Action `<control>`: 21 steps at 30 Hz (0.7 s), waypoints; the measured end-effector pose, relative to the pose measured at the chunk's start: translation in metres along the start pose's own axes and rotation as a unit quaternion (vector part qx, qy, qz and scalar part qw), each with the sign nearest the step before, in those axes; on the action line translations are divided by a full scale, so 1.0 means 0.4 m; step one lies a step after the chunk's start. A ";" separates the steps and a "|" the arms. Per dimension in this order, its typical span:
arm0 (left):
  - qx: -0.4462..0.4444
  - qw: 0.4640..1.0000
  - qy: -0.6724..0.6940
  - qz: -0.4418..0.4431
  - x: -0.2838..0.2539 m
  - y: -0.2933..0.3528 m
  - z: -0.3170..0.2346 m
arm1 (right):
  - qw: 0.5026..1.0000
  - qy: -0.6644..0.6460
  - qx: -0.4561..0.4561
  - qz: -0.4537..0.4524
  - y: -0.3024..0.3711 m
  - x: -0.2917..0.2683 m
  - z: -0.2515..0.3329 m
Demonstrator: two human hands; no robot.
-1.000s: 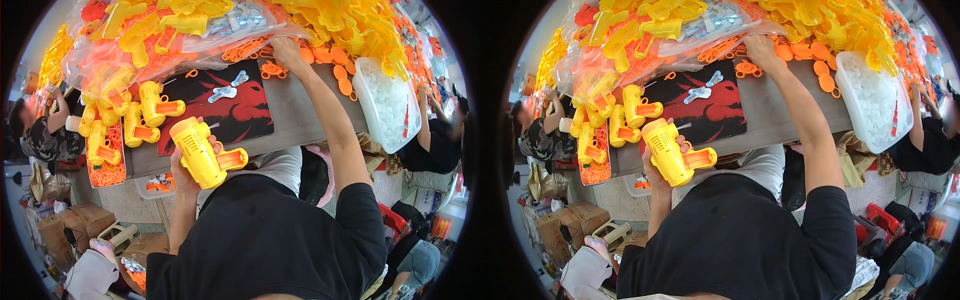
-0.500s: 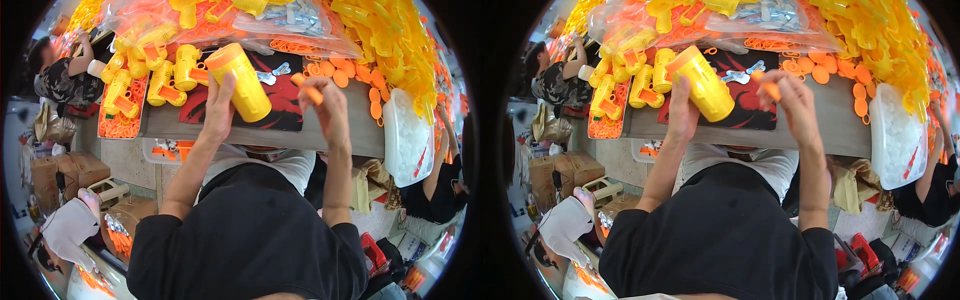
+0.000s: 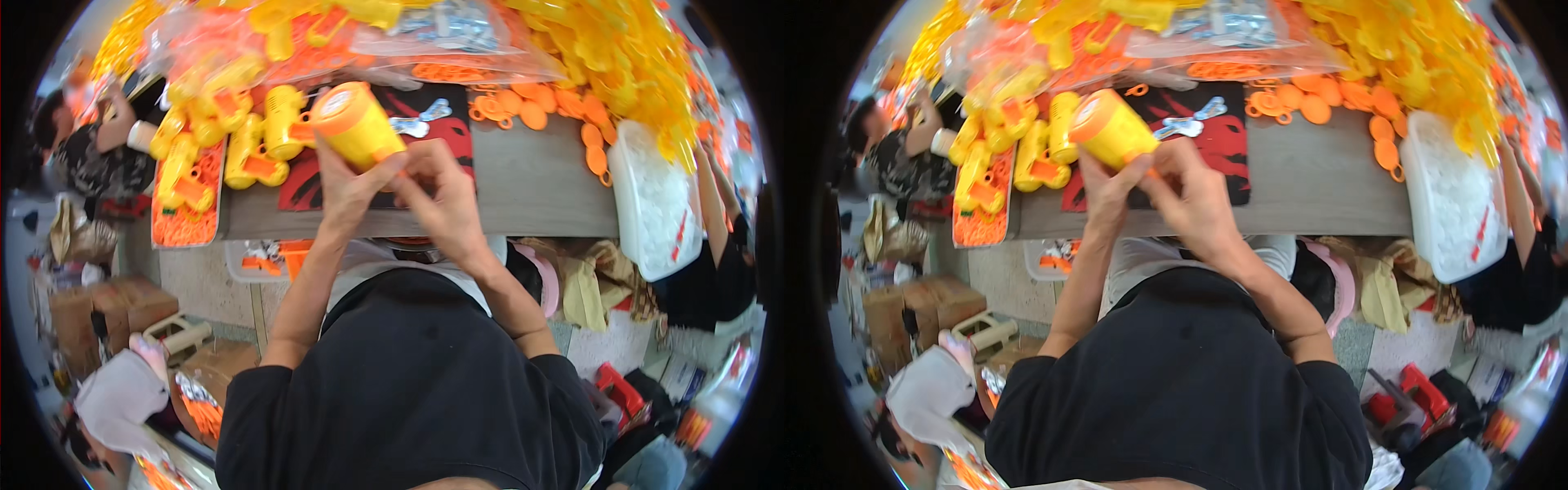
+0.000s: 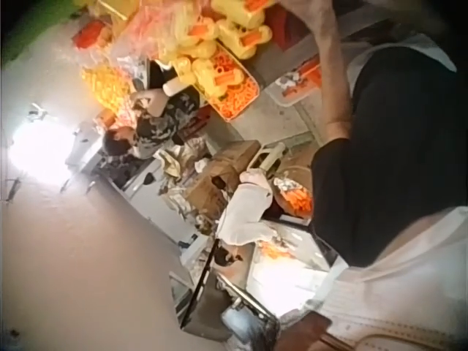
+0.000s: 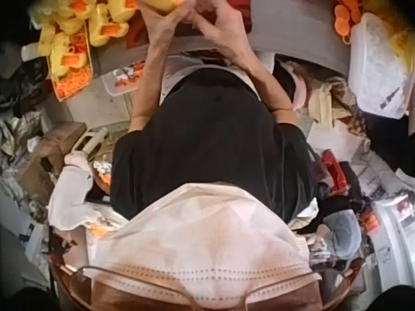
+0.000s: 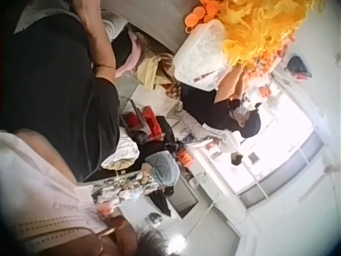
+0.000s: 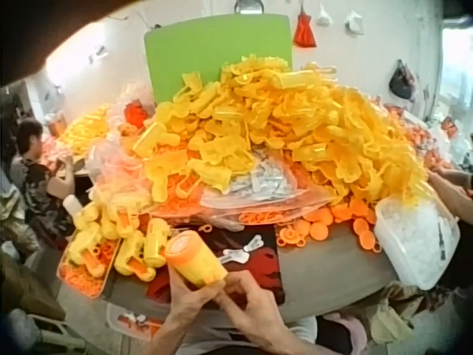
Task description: Assemble plastic components onto yellow toy guns at a factory workbench.
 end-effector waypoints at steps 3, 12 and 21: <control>0.013 0.999 0.006 -0.029 -0.046 0.003 -0.002 | 0.935 0.300 -0.169 -0.084 0.023 0.004 0.078; -0.008 0.998 0.060 -0.017 -0.050 0.008 0.007 | 0.981 0.081 -0.176 -0.016 -0.041 0.023 -0.018; 0.325 0.644 -0.663 0.198 0.027 0.060 -0.084 | 0.980 0.146 -0.103 0.082 -0.027 -0.055 -0.018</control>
Point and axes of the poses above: each hand's wrist, its own y-axis away from the middle knuckle, its own x-axis out of the palm, z = x × y, the point moved 4 cm from there along -y, towards the middle knuckle
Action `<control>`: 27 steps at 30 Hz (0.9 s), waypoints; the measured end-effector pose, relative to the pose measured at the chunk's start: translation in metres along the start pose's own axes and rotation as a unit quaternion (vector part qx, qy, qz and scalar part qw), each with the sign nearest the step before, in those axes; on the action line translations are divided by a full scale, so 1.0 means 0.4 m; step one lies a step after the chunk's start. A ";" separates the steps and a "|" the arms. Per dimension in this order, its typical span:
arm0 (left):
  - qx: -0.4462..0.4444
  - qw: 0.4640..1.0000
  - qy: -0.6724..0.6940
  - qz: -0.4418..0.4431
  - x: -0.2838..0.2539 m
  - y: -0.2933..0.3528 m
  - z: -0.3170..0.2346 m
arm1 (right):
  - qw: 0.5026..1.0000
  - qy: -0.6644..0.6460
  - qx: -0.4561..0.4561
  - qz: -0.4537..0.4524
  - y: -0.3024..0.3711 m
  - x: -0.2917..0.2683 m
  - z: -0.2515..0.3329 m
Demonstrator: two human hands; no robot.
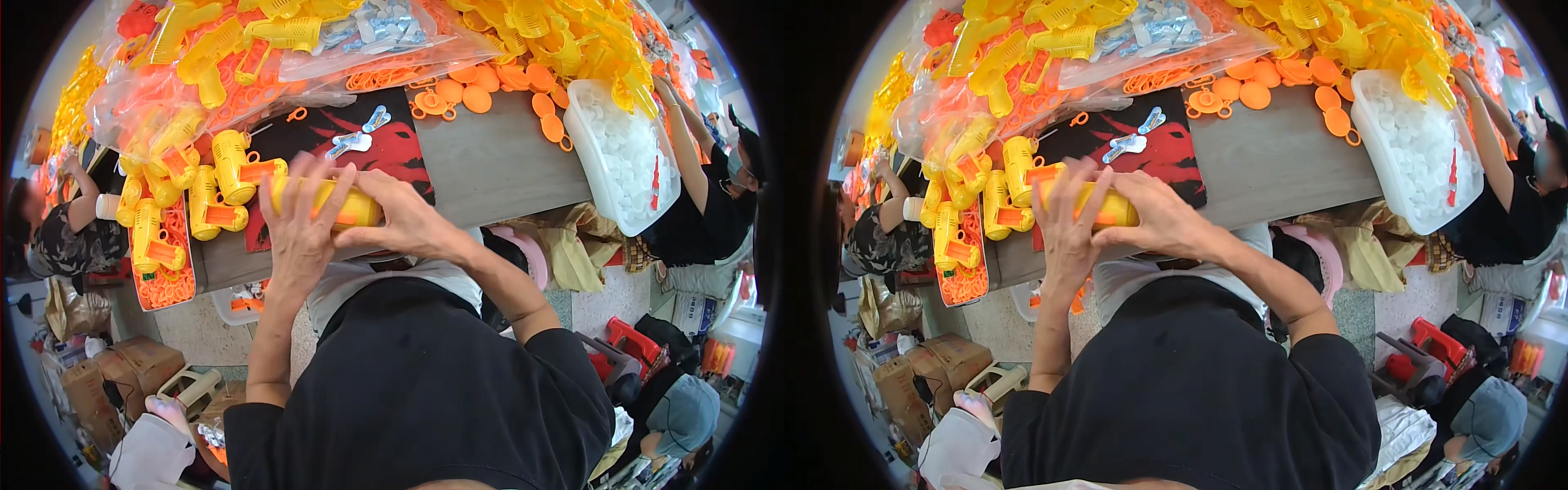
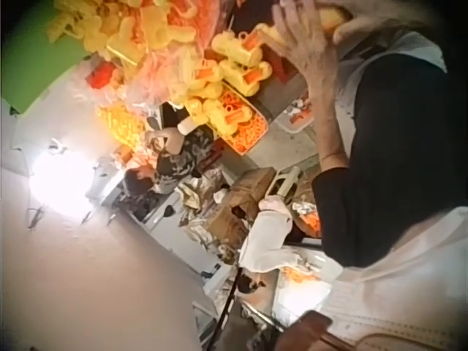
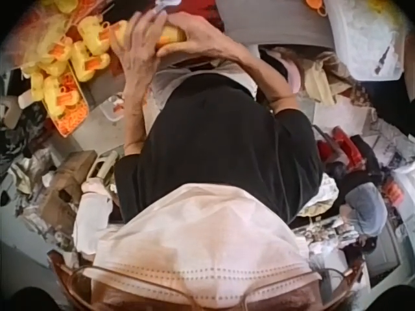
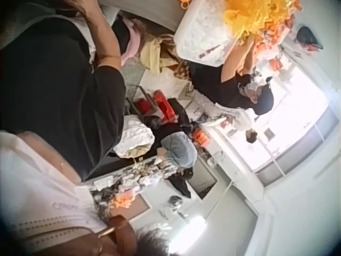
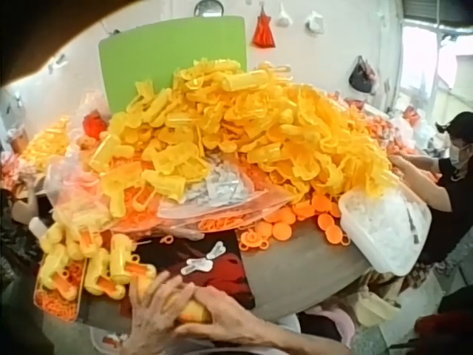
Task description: Assemble plastic components onto yellow toy guns at a factory workbench.
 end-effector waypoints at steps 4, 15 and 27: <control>-0.153 0.939 0.303 -0.055 0.030 0.043 0.082 | 0.959 0.072 0.102 -0.254 -0.015 -0.224 -0.195; -0.234 0.858 0.455 -0.042 0.104 0.059 0.102 | 0.854 0.364 0.171 -0.330 0.011 -0.378 -0.302; -0.128 0.908 0.393 -0.071 0.152 -0.028 0.036 | 0.979 0.189 -0.054 -0.062 0.023 -0.057 -0.003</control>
Point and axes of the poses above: each hand's wrist, its own y-axis away from the middle knuckle, its own x-axis out of the palm, z = x × y, the point moved 4 cm from there along -y, towards the middle knuckle
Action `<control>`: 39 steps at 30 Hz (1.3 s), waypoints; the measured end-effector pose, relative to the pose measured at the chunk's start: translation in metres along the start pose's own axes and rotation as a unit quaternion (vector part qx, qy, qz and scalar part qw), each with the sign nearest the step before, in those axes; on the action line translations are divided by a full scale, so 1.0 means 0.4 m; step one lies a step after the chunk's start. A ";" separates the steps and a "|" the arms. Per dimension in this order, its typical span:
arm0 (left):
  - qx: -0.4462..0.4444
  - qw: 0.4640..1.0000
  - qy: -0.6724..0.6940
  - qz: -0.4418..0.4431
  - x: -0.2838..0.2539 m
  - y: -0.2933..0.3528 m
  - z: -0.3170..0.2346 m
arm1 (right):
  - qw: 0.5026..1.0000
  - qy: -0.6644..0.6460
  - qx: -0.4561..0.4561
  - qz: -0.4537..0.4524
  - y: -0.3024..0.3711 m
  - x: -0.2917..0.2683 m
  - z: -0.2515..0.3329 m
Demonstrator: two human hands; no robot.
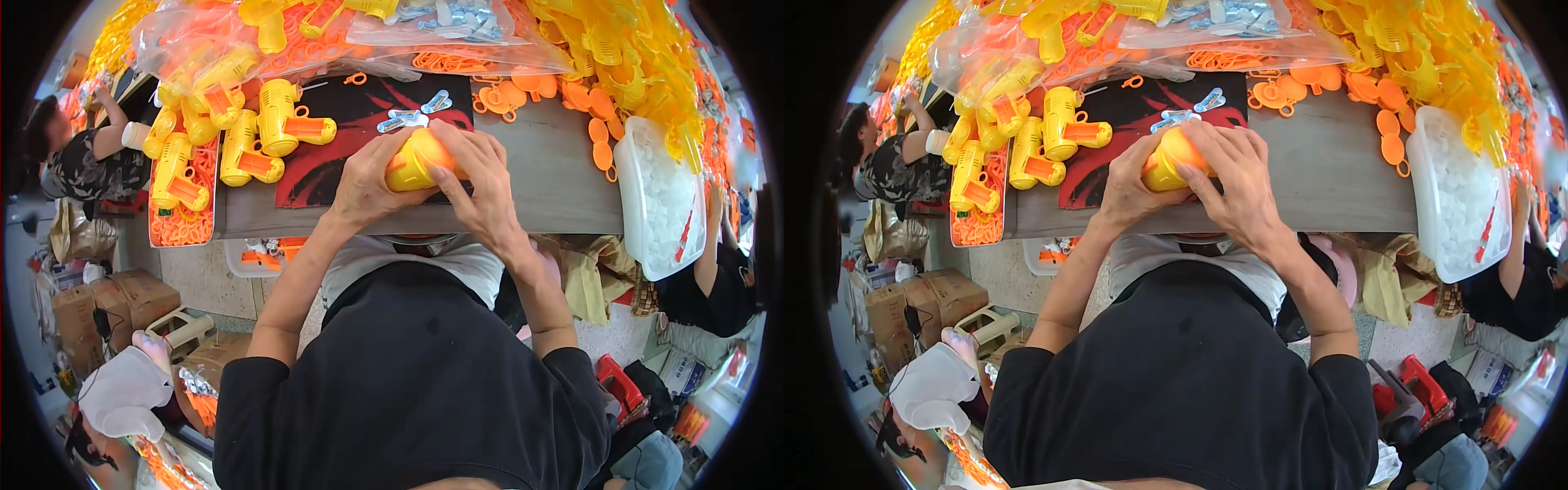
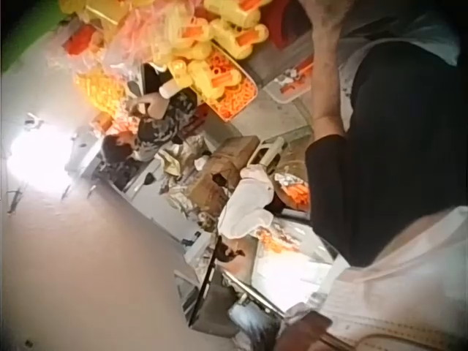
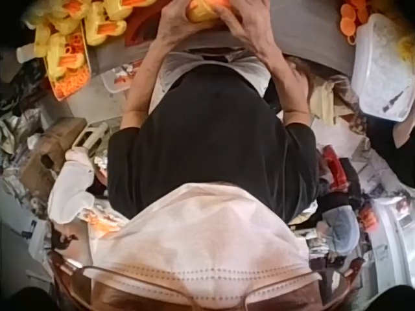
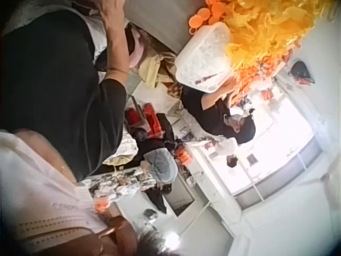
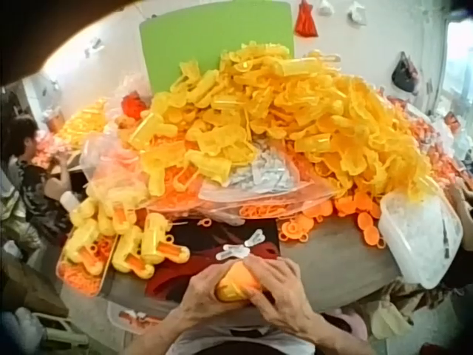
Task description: Assemble plastic components onto yellow toy guns at a factory workbench.
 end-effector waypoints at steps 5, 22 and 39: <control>0.018 1.000 0.004 -0.011 -0.005 -0.001 0.009 | 0.993 0.077 -0.038 -0.076 0.016 0.017 0.019; 0.156 0.972 -0.033 0.175 0.036 0.013 -0.013 | 0.981 -0.147 -0.025 0.121 -0.082 0.035 -0.010; 0.035 0.999 0.032 -0.001 -0.093 0.102 -0.015 | 0.984 0.007 0.177 -0.025 -0.084 -0.062 -0.213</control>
Point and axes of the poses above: each hand's wrist, its own y-axis away from the middle knuckle, its own x-axis out of the palm, z = x × y, the point moved 4 cm from there along -y, towards the middle knuckle
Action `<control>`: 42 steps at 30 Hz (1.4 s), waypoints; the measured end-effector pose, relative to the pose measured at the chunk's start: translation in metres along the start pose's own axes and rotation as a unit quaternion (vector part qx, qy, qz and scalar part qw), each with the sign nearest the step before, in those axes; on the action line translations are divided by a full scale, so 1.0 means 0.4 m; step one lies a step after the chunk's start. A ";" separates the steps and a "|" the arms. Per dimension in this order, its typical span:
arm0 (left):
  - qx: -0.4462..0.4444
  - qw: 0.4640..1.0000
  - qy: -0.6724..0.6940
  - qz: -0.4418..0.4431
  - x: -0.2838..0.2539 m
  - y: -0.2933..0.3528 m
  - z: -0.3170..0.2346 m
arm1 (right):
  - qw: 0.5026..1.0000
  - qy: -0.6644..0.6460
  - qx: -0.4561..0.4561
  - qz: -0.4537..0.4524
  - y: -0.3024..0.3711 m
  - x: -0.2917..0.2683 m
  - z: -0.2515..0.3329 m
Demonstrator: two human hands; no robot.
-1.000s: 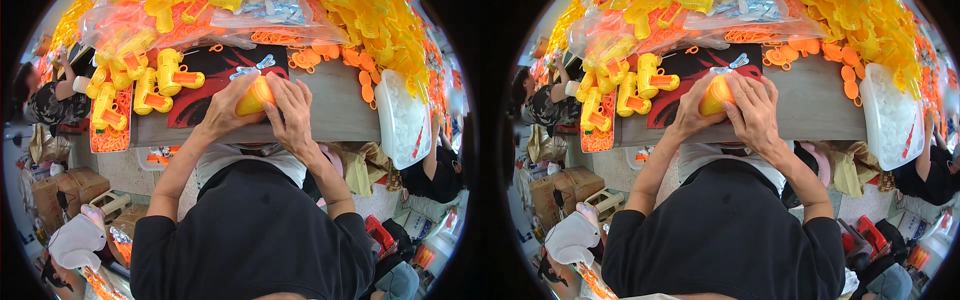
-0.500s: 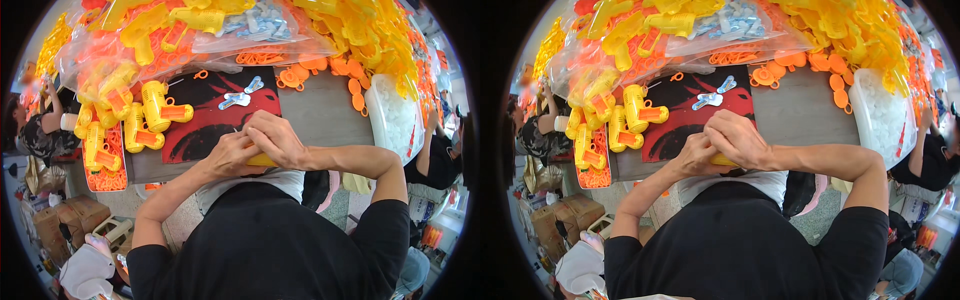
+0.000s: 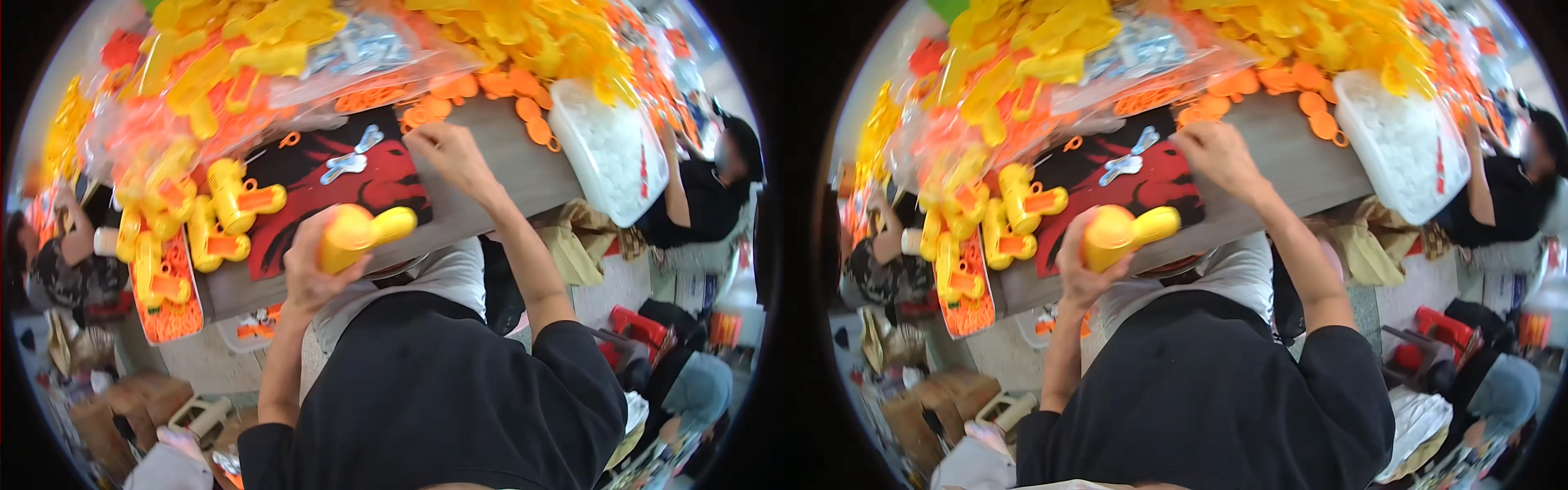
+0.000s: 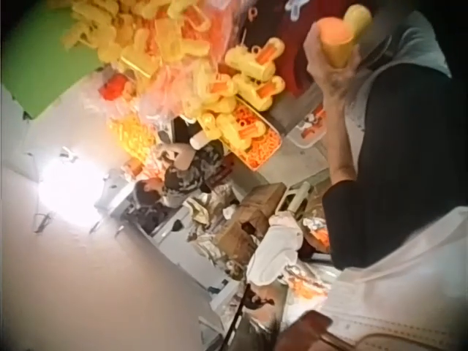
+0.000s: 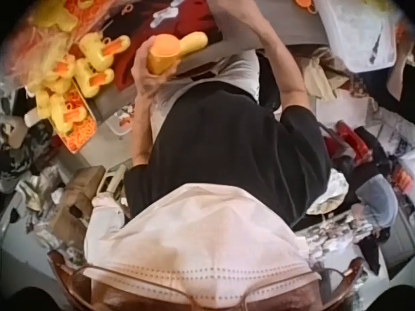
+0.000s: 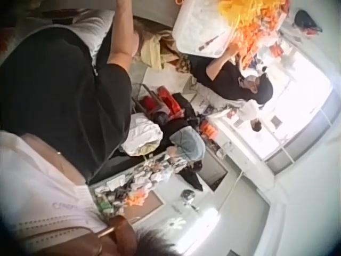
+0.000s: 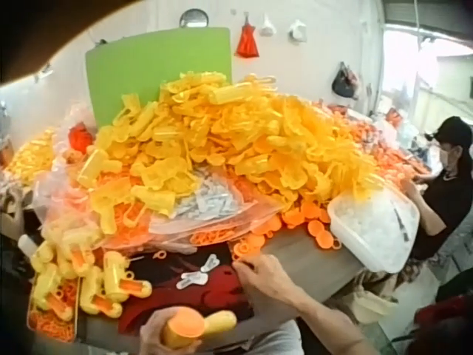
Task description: Assemble plastic components onto yellow toy guns at a factory workbench.
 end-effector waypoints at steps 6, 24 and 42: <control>-0.093 0.992 0.066 -0.061 -0.025 0.053 0.005 | 0.931 0.205 0.039 -0.299 0.024 -0.274 -0.270; -0.242 0.946 0.186 -0.108 -0.016 0.042 -0.018 | 0.945 0.258 -0.122 -0.158 -0.177 -0.091 -0.220; -0.291 0.952 -0.018 0.087 -0.005 -0.043 0.133 | 0.948 -0.019 -0.174 0.265 -0.215 0.187 0.091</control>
Point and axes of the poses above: each hand's wrist, its own y-axis away from the middle knuckle, its own x-axis out of the palm, z = x × y, the point moved 4 cm from there along -y, towards the middle knuckle
